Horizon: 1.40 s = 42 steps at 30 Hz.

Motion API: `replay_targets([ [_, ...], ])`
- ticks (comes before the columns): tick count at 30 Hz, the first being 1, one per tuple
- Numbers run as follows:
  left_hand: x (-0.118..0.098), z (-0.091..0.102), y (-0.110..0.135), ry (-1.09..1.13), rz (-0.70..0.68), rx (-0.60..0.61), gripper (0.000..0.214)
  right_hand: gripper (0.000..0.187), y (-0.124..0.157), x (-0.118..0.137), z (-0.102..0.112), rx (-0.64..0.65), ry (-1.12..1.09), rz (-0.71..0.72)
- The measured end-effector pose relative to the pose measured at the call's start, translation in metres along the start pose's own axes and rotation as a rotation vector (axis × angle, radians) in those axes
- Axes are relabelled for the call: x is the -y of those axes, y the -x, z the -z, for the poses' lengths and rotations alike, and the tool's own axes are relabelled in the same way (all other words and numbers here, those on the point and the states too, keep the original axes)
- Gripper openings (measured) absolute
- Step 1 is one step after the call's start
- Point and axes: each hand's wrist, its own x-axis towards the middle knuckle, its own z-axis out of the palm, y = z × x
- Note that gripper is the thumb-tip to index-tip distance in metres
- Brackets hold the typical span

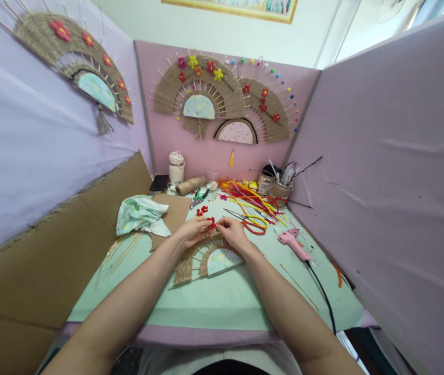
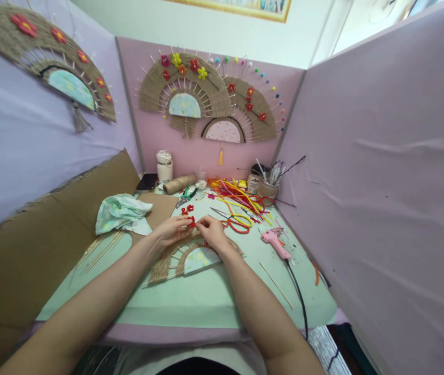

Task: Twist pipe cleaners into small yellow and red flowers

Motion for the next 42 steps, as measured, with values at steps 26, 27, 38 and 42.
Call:
replay_targets([
  [26, 0.004, -0.007, 0.000, -0.378, -0.404, -0.084, 0.042, 0.018, 0.002, 0.015, 0.007, -0.029, -0.021, 0.140],
  [27, 0.003, -0.007, 0.000, -0.386, -0.389, -0.072, 0.041, 0.018, 0.002, 0.014, 0.007, -0.022, -0.006, 0.151],
  [38, -0.003, 0.003, 0.000, -0.324, -0.155, 0.040, 0.036, 0.017, 0.002, 0.014, 0.010, 0.079, 0.099, 0.198],
  [42, -0.009, 0.000, 0.001, -0.122, -0.198, 0.014, 0.024, 0.025, -0.002, 0.013, 0.012, 0.019, -0.050, 0.121],
])
